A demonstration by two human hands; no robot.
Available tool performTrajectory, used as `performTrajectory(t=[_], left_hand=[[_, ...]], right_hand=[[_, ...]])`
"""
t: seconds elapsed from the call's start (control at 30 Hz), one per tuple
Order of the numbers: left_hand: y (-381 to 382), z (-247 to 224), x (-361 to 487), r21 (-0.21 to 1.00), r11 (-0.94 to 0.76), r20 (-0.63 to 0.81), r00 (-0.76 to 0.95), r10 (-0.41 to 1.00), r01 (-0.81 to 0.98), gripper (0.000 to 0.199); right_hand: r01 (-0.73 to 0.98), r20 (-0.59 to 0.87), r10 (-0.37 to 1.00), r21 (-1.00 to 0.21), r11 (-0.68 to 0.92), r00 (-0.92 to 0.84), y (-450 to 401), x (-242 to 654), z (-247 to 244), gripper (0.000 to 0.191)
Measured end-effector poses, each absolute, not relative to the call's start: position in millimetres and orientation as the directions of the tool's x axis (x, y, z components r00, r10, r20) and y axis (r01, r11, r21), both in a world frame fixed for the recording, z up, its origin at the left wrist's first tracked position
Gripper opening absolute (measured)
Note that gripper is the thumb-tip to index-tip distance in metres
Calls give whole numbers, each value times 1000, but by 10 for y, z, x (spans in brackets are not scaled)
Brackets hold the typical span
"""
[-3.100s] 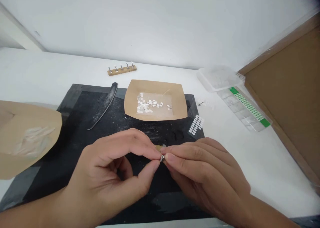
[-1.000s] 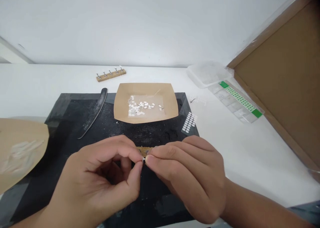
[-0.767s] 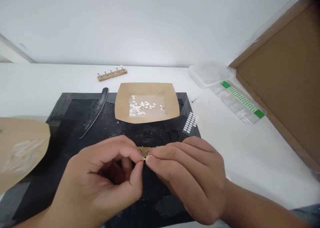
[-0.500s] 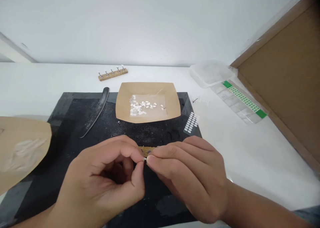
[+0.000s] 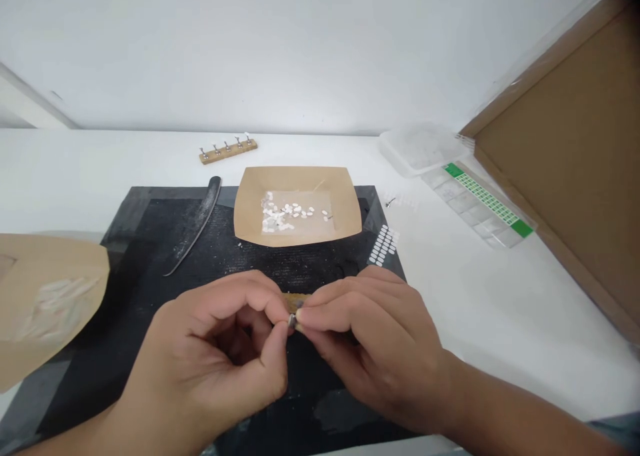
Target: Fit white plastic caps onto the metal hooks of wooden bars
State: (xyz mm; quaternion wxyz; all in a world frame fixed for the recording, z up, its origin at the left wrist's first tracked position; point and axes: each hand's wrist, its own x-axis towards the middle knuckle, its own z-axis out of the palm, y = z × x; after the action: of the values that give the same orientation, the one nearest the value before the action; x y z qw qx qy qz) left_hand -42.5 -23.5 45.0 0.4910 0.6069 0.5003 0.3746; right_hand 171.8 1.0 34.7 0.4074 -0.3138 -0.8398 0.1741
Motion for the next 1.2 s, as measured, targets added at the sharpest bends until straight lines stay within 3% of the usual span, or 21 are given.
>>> performTrajectory(t=[0.33,0.67,0.87,1.2], left_hand=[[-226,454,-427,989,134,-146,285,947,60,10],[-256,407,-442,957,289,-273,295,916,-13,22],[-241,422,-475,947,320,-317,320,893,45,24],[-236,395,-458,959,269,-282,260,924,86,20]], right_hand=[[301,394,801,-778,552,-450,3,1738,364,8],[228,356,815,-839,494,-457,36,1755,366,7],[262,394,797,-797,545,-457,29,1750,358,9],[386,568,664,-542,746,-487,59,1743,335,7]])
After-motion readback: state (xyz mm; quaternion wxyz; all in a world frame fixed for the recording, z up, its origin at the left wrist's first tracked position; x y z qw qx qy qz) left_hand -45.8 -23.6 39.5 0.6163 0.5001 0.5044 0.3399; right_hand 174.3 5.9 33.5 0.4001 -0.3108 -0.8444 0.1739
